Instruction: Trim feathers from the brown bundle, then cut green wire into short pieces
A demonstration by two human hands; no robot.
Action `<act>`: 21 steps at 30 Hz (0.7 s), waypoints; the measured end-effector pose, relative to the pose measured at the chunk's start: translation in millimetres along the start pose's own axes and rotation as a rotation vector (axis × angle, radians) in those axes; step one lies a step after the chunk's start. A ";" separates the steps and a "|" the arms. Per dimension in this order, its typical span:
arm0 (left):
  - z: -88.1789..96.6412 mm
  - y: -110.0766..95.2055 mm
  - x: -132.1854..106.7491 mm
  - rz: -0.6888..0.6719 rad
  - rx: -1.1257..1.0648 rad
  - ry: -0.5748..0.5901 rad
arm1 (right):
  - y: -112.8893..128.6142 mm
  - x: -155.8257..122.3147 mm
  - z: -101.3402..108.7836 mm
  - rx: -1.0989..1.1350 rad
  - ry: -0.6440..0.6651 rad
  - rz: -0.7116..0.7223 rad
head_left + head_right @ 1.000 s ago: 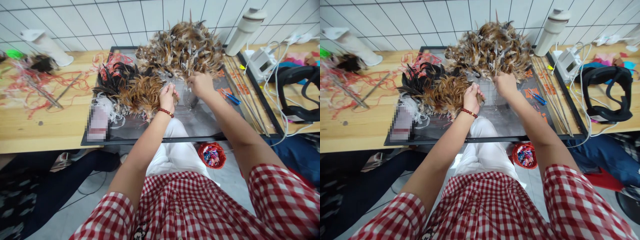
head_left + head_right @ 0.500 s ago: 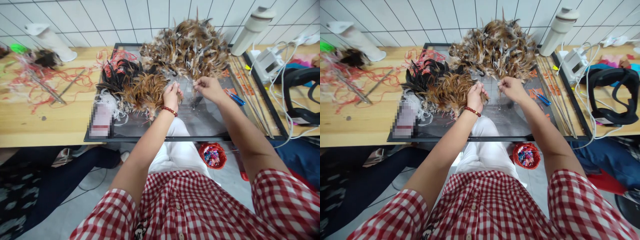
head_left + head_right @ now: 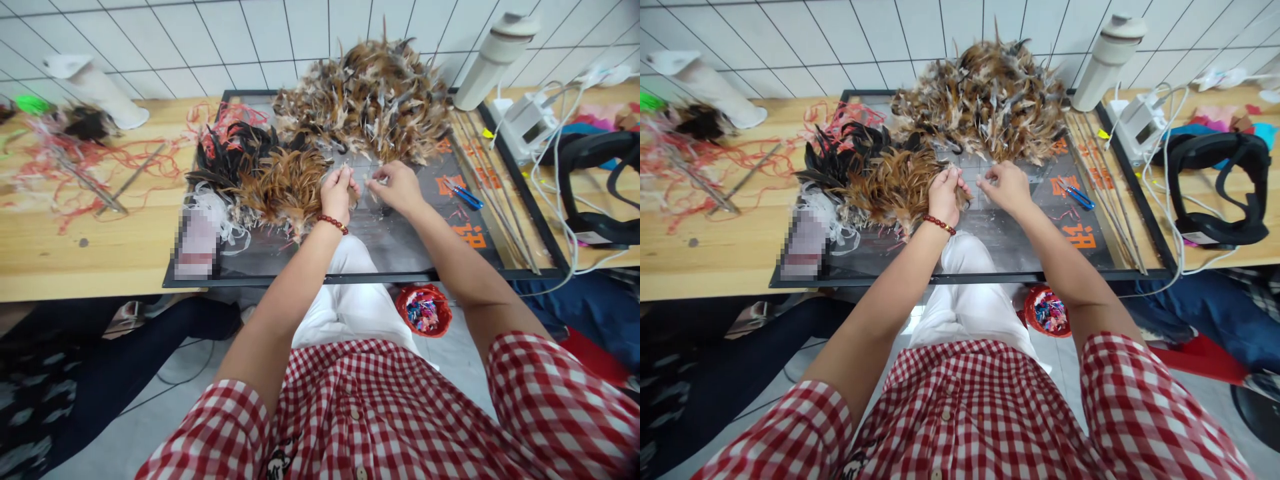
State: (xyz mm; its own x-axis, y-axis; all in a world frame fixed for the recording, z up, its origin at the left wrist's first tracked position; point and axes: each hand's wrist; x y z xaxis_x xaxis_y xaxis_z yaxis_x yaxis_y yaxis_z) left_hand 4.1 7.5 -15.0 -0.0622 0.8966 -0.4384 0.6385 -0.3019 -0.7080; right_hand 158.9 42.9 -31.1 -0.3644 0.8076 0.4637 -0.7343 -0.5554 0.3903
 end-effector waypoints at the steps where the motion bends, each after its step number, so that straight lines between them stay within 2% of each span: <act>1: -0.2 0.0 -0.5 0.001 0.007 -0.002 | 2.8 1.0 -3.4 -0.017 0.026 -0.003; 3: -0.6 -0.1 -2.0 0.004 0.016 -0.010 | 6.7 1.0 -5.5 -0.002 0.023 -0.009; 8: -2.1 1.0 -5.2 0.004 0.033 0.004 | 22.5 -7.0 8.1 0.298 -0.211 0.001; 10: -2.3 2.5 -5.6 -0.004 0.048 0.024 | 33.4 -10.0 13.4 0.398 -0.246 0.022; 15: -0.2 5.1 -4.7 -0.053 0.083 0.047 | 52.0 -12.1 16.6 0.441 -0.200 0.039; 21: -0.9 4.5 -6.4 -0.053 0.074 0.064 | 51.0 -14.0 15.9 0.334 -0.112 0.061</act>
State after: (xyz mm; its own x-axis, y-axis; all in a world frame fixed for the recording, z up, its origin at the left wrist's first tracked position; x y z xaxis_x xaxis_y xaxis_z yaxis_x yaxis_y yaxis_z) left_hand 8.1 0.6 -14.9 -0.0437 0.9299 -0.3651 0.5767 -0.2749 -0.7693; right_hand 135.6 0.1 -5.0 -0.3232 0.7545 0.5712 -0.4786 -0.6510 0.5892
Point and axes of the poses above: each hand's wrist, its own x-axis towards the middle knuckle, its own z-axis out of the back of the hand, y = z × x, and after that the axes turned 14 degrees about z, right-handed
